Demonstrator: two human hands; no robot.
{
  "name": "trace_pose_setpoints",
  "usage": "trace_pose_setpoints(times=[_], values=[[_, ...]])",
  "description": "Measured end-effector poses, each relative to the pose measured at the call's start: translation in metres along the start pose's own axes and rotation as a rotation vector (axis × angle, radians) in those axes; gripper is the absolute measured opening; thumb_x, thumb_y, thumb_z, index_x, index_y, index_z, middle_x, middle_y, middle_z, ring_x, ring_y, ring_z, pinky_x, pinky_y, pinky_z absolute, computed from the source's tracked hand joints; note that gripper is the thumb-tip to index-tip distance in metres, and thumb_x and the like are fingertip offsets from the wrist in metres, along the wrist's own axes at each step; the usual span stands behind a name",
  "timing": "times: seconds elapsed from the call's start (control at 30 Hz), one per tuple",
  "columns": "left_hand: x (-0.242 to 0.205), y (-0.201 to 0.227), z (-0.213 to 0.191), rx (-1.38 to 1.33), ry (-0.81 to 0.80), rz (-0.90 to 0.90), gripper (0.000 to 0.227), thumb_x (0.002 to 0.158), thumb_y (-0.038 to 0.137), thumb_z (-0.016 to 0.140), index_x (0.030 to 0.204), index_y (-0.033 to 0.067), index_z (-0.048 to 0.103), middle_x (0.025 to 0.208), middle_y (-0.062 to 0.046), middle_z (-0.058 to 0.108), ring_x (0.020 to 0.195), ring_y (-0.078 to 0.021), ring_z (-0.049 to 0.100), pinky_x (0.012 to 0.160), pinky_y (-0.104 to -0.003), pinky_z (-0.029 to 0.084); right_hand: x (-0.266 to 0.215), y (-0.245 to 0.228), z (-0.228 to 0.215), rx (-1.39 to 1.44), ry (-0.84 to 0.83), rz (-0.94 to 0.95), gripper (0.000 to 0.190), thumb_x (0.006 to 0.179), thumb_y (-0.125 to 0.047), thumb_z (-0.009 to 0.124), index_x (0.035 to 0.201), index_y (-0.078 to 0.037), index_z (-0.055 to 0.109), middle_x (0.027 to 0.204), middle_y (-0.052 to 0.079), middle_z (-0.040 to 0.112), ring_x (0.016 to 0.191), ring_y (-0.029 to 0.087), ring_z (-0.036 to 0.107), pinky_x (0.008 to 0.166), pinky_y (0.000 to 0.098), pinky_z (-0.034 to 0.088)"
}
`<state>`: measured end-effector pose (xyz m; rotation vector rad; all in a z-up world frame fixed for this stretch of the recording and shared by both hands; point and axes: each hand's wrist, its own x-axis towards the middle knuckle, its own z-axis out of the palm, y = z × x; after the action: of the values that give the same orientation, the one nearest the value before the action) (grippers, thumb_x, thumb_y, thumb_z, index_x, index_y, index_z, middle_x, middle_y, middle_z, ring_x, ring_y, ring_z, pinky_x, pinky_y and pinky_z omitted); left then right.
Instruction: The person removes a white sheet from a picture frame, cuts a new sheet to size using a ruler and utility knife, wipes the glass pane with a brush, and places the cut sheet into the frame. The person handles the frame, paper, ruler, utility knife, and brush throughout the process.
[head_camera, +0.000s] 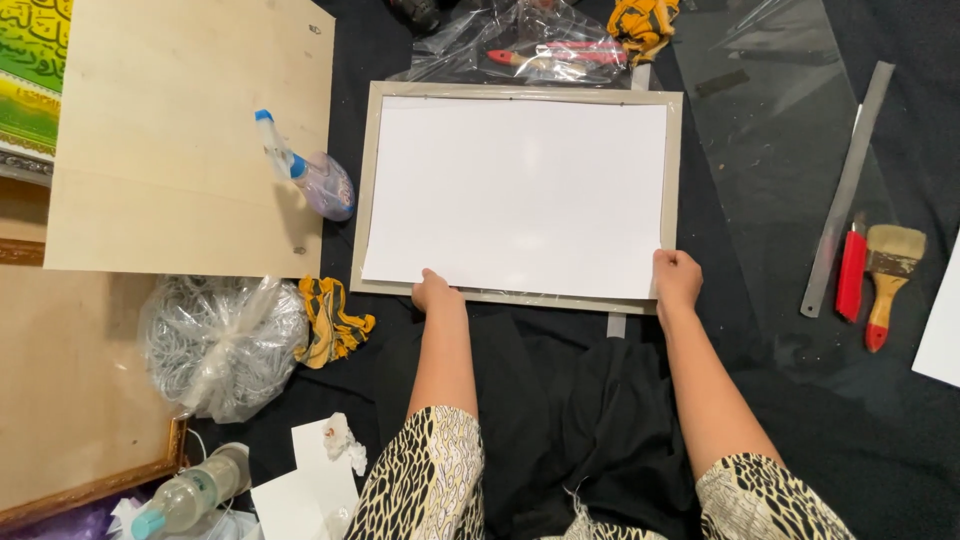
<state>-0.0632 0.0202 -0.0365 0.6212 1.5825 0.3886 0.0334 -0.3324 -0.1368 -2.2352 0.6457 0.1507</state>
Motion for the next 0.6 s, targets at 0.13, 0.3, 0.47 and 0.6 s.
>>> trace_pose_setpoints(times=[0.13,0.3,0.47,0.6], values=[[0.033,-0.017,0.006,-0.039,0.056,-0.001,0.058,0.107,0.02,0.054,0.154,-0.0049,0.033,0.156,-0.031,0.036,0.146,-0.0469,0.034,0.115,-0.061,0.039,0.001,-0.008,-0.005,0.001,-0.032,0.091,0.02,0.09,-0.031,0.071,0.099,-0.015,0.078,0.103,0.009,0.072,0.104,0.034,0.067,0.084,0.044,0.053],[0.011,-0.007,0.004,-0.072,0.073,-0.021,0.059,0.104,0.023,0.058,0.153,-0.0028,0.037,0.157,-0.029,0.037,0.146,-0.0438,0.036,0.118,-0.058,0.039,-0.024,-0.038,-0.024,0.187,-0.112,0.147,0.024,0.093,-0.028,0.074,0.109,-0.01,0.077,0.112,0.016,0.069,0.113,0.031,0.063,0.093,0.0447,0.051],[-0.01,0.004,0.0,-0.152,0.054,-0.036,0.061,0.103,0.024,0.062,0.153,-0.0016,0.039,0.157,-0.028,0.038,0.148,-0.0428,0.034,0.118,-0.057,0.037,-0.037,-0.049,-0.037,0.213,-0.152,0.131,0.028,0.1,-0.033,0.07,0.114,-0.009,0.074,0.114,0.018,0.067,0.115,0.031,0.061,0.094,0.0478,0.05],[-0.021,0.006,-0.002,-0.166,0.02,-0.033,0.069,0.101,0.025,0.066,0.155,-0.0014,0.033,0.16,-0.026,0.034,0.15,-0.0409,0.03,0.121,-0.055,0.032,-0.028,-0.044,-0.039,0.176,-0.074,0.01,0.026,0.104,-0.028,0.064,0.113,-0.004,0.07,0.105,0.018,0.067,0.103,0.028,0.063,0.082,0.0423,0.051]])
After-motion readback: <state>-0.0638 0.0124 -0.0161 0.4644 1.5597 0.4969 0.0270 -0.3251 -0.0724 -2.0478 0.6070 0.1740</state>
